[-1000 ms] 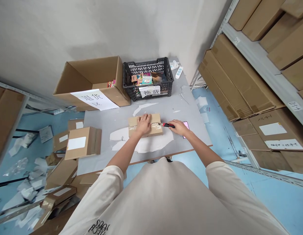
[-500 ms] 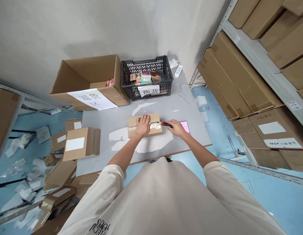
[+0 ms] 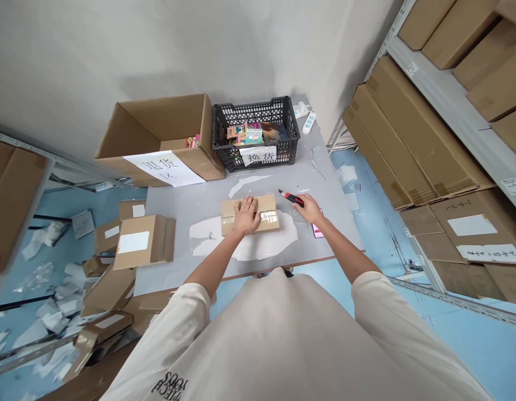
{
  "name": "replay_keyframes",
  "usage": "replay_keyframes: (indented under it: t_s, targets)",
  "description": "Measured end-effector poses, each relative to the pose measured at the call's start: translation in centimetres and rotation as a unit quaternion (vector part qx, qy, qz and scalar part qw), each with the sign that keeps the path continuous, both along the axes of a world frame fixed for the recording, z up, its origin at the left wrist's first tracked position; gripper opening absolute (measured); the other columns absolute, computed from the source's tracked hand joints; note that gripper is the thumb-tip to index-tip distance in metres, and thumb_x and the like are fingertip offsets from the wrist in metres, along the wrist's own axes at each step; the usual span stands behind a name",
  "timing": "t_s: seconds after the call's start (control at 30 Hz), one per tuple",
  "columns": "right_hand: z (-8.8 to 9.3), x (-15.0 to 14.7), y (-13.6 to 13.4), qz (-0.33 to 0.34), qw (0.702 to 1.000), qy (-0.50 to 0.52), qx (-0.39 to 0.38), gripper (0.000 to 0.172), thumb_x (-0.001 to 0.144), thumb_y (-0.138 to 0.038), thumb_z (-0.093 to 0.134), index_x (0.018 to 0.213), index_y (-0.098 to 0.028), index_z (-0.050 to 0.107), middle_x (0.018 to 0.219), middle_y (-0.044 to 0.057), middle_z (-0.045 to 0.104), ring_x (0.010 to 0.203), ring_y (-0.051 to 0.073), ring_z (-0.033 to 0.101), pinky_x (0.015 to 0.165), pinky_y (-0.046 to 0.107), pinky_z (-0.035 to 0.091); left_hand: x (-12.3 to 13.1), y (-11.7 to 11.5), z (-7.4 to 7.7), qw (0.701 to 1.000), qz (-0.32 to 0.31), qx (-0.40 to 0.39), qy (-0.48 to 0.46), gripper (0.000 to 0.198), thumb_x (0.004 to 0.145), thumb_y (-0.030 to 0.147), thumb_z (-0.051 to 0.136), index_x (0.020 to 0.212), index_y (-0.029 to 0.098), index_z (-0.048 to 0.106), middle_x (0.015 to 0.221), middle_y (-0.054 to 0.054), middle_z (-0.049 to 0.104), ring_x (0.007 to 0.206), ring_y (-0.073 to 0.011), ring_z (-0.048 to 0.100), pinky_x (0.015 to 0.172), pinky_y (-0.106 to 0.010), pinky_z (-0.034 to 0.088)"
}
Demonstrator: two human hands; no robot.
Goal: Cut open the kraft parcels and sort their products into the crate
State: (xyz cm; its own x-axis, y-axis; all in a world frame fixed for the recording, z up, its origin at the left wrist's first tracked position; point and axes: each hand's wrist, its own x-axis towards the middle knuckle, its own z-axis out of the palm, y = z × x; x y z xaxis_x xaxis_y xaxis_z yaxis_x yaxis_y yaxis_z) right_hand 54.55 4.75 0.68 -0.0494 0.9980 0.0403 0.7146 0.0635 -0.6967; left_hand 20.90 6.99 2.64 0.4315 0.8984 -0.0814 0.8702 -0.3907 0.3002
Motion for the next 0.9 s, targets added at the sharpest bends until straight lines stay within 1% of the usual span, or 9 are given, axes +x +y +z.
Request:
replay_keyframes:
  t_s: [0.1, 0.17, 0.27, 0.33, 0.43, 0.53, 0.67, 0.8, 0.9]
  targets:
    - [0.6, -2.6, 1.7, 0.025, 1.0, 0.018, -0.007, 0.047, 0.102, -0.05, 0.063, 0.139, -0.023, 0.073, 0.129, 0.015, 0.075, 0.12, 0.036, 0.069, 0.111, 0.052, 0.055, -1.6, -1.1, 0.6, 1.0, 0.0, -0.009, -0.003, 0.069, 0.109, 0.045, 0.046, 0.173, 0.019, 0.043, 0.187, -0.018, 0.028, 0.175, -0.0344, 0.02, 0.14, -0.062, 0.013]
    - [0.9, -4.7, 2.9, 0.05, 0.998, 0.031, -0.005, 0.046, 0.102, -0.05, 0.063, 0.138, -0.023, 0.074, 0.131, 0.015, 0.075, 0.121, 0.035, 0.069, 0.111, 0.051, 0.055, -3.3, -2.5, 1.0, 1.0, 0.004, -0.01, 0.003, 0.073, 0.107, 0.054, 0.053, 0.172, 0.022, 0.044, 0.187, -0.017, 0.026, 0.175, -0.0364, 0.02, 0.139, -0.062, 0.014]
    - [1.2, -7.8, 4.6, 0.107, 0.994, 0.032, 0.001, 0.046, 0.101, -0.049, 0.064, 0.138, -0.022, 0.074, 0.141, 0.016, 0.073, 0.132, 0.036, 0.065, 0.116, 0.052, 0.051, -5.9, -5.1, 1.2, 1.0, 0.012, -0.008, 0.016, 0.08, 0.102, 0.06, 0.064, 0.172, 0.027, 0.043, 0.183, -0.017, 0.035, 0.169, -0.0389, 0.03, 0.136, -0.059, 0.021]
    - [1.4, -9.5, 5.4, 0.142, 0.99, 0.012, -0.009, 0.046, 0.101, -0.048, 0.065, 0.138, -0.022, 0.074, 0.147, 0.016, 0.072, 0.137, 0.039, 0.063, 0.119, 0.055, 0.047, -7.3, -6.5, 1.0, 0.999, 0.025, -0.012, 0.023, 0.078, 0.102, 0.054, 0.066, 0.172, 0.028, 0.043, 0.175, -0.019, 0.044, 0.161, -0.0398, 0.041, 0.131, -0.057, 0.031]
    - [1.5, -11.3, 5.9, 0.166, 0.985, -0.027, -0.04, 0.045, 0.102, -0.047, 0.063, 0.137, -0.022, 0.074, 0.144, 0.016, 0.075, 0.135, 0.042, 0.064, 0.118, 0.06, 0.044, -8.5, -7.5, 0.5, 0.997, 0.061, -0.022, 0.034, 0.067, 0.104, 0.042, 0.064, 0.167, 0.027, 0.049, 0.157, -0.02, 0.057, 0.142, -0.0385, 0.056, 0.119, -0.053, 0.044]
    - [1.4, -11.7, 5.4, 0.148, 0.986, -0.055, -0.052, 0.045, 0.104, -0.048, 0.059, 0.137, -0.022, 0.073, 0.138, 0.018, 0.077, 0.13, 0.043, 0.064, 0.114, 0.061, 0.045, -9.0, -7.2, -0.1, 0.991, 0.125, -0.03, 0.024, 0.059, 0.104, 0.037, 0.064, 0.16, 0.025, 0.054, 0.144, -0.018, 0.062, 0.127, -0.0356, 0.065, 0.108, -0.048, 0.053]
    - [1.4, -10.9, 3.6, 0.132, 0.987, -0.061, -0.069, 0.045, 0.106, -0.053, 0.056, 0.135, -0.023, 0.072, 0.127, 0.016, 0.08, 0.122, 0.041, 0.065, 0.109, 0.058, 0.048, -9.2, -5.9, -0.7, 0.979, 0.194, -0.058, -0.03, 0.054, 0.107, 0.028, 0.053, 0.16, 0.029, 0.05, 0.141, -0.015, 0.064, 0.113, -0.0317, 0.072, 0.095, -0.045, 0.06]
    - [1.6, -10.8, 1.5, 0.112, 0.989, -0.042, -0.087, 0.047, 0.106, -0.057, 0.054, 0.136, -0.024, 0.068, 0.123, 0.014, 0.081, 0.111, 0.037, 0.07, 0.1, 0.049, 0.055, -9.0, -4.5, -0.8, 0.971, 0.216, -0.059, -0.084, 0.049, 0.109, 0.023, 0.042, 0.156, 0.025, 0.053, 0.135, -0.016, 0.067, 0.122, -0.0306, 0.071, 0.098, -0.043, 0.061]
    - [1.8, -11.6, 0.0, 0.099, 0.988, -0.013, -0.115, 0.048, 0.105, -0.058, 0.054, 0.138, -0.024, 0.065, 0.115, 0.011, 0.081, 0.1, 0.034, 0.073, 0.089, 0.044, 0.057, -8.8, -3.5, -0.7, 0.967, 0.224, -0.053, -0.112, 0.046, 0.111, 0.032, 0.043, 0.154, 0.021, 0.056, 0.139, -0.019, 0.065, 0.132, -0.0318, 0.068, 0.108, -0.045, 0.059]
